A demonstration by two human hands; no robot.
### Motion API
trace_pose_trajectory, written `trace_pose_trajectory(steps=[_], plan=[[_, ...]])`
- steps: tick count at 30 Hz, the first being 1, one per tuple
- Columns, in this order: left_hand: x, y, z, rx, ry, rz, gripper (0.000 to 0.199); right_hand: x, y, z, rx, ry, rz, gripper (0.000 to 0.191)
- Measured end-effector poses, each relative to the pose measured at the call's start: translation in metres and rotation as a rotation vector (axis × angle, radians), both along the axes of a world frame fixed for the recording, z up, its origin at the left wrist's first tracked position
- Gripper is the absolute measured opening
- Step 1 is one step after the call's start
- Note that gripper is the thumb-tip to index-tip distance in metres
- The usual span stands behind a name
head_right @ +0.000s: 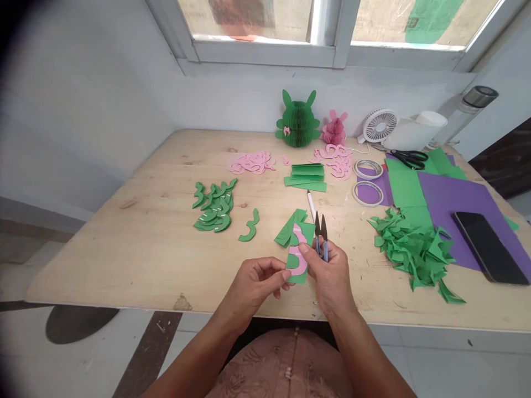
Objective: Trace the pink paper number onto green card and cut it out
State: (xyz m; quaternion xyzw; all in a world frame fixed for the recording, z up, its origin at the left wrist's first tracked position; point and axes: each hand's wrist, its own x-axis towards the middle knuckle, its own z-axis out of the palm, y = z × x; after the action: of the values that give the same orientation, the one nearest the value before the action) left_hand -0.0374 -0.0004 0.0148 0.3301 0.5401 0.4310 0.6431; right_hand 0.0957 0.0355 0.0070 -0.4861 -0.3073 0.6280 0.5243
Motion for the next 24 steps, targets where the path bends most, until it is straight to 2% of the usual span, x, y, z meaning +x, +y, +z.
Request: trace_pose_trajectory(steps=[14,24], plan=[[-0.0037,0.001,0.0008,-0.006,0.004,-0.004,0.02,-0.0009,-0.0023,0.0031,0.002,0.017,0.023,0.025],[-0.0055,0.0033,-0.0026,-0.004,0.027,-0.011,0.02,-0.0005,-0.0015,0.0022,-0.004,-0.007,0.051,0.032]])
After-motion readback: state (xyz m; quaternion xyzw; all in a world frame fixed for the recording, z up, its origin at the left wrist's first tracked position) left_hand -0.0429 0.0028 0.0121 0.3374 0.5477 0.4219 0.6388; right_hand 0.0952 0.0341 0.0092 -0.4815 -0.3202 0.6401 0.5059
